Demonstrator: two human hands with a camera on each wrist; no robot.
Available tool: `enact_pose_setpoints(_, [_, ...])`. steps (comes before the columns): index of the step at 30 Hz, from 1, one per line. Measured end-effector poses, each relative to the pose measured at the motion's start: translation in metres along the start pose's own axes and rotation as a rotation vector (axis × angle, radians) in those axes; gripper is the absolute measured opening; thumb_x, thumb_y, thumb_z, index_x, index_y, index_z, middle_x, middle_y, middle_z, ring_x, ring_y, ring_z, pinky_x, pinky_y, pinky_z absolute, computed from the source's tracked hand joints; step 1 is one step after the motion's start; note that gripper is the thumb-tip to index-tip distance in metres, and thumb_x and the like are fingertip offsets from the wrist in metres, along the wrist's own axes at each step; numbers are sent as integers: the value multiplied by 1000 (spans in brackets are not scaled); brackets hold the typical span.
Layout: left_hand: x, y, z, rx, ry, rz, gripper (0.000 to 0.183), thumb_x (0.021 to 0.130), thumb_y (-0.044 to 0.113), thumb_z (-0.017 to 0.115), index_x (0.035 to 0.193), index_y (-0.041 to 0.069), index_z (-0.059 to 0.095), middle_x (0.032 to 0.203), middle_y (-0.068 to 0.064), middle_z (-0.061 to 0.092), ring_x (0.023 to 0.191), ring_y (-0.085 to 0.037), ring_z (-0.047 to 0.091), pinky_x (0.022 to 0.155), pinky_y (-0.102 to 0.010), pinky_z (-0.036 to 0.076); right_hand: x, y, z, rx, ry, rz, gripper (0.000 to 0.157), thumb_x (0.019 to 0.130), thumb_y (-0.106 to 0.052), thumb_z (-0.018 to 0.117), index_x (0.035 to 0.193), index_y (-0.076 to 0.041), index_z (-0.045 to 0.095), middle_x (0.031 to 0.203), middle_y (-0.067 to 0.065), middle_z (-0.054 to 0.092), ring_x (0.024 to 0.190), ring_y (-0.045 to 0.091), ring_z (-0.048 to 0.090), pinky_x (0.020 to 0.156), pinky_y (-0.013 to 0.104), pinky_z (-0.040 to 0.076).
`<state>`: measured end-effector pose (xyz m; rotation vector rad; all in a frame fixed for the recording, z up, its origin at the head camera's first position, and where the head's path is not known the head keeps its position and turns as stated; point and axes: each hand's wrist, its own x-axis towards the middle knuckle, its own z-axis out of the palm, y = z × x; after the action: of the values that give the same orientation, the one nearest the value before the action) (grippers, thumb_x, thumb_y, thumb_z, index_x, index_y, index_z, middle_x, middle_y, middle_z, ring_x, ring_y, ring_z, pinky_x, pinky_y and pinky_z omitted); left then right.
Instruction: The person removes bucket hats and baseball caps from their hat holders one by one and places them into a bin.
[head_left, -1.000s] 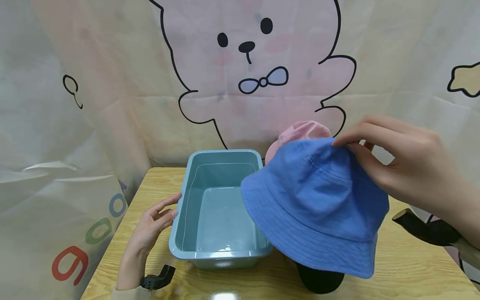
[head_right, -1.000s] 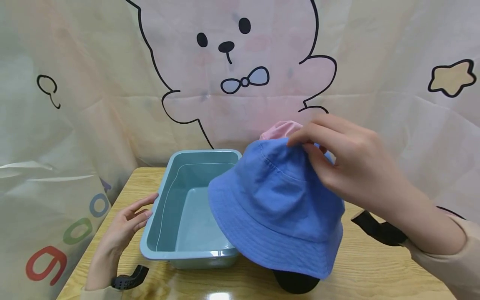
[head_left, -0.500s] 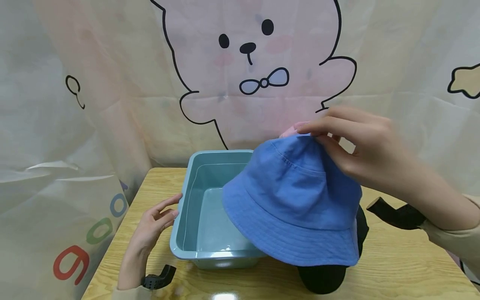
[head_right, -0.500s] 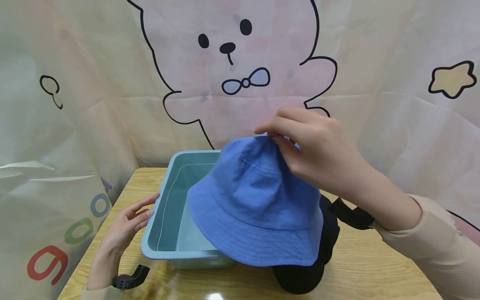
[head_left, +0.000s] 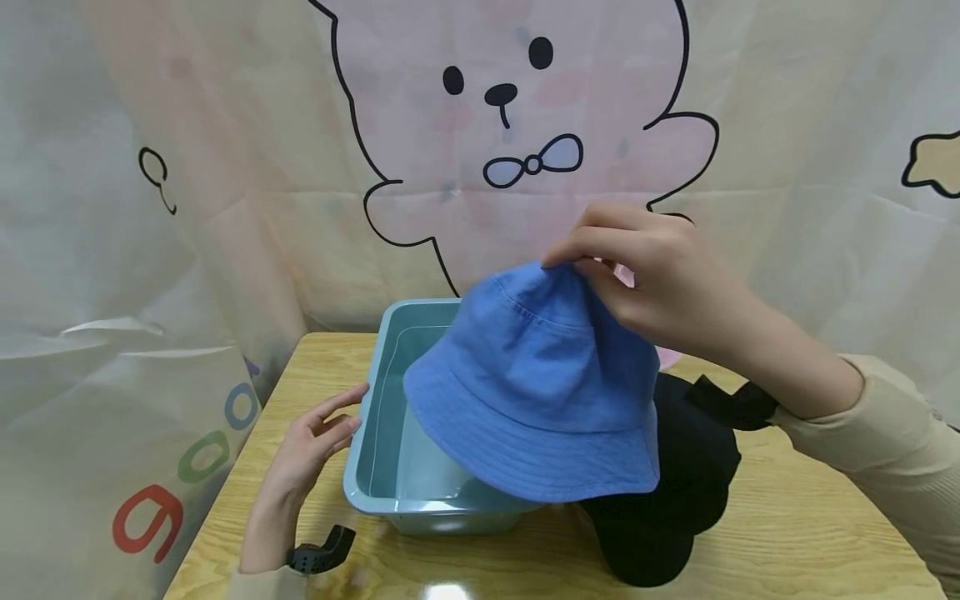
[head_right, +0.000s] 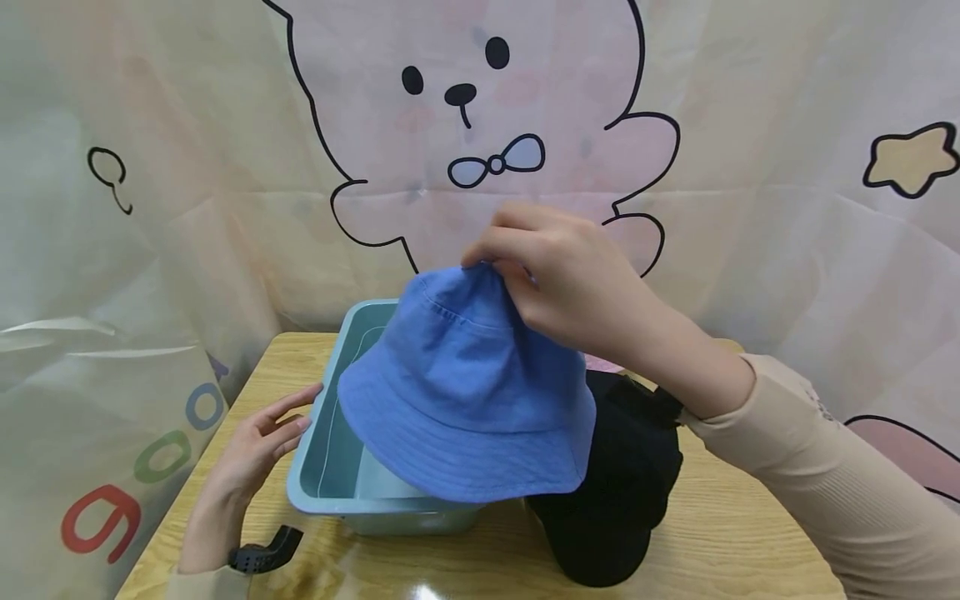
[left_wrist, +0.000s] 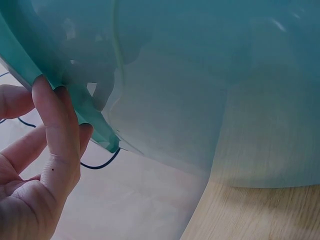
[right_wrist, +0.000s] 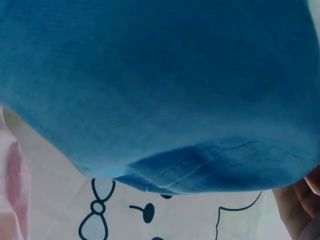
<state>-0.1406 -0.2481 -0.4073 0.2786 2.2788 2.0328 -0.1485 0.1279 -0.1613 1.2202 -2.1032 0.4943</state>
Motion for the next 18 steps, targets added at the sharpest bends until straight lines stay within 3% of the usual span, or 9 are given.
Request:
enact_pose_setpoints(11, [0,0,0,-21,0,4,49,96,12,57,140,-4,43,125,20,57,94,-3,66,84,-20,54,15,1,20,71,-41,65,27,85,11,56,89,-9,74,84,1,65,76,7,51,63,16,36])
enact_pose_setpoints(18, [-1,-1,0,-30,3,-12,48,96,13,57,140,-2,45,123,18,57,94,-3,64,84,-20,53,23,0,36,78,-46,95,26,86,8,56,87,-10,74,84,1,66,75,10,55,64,22,41])
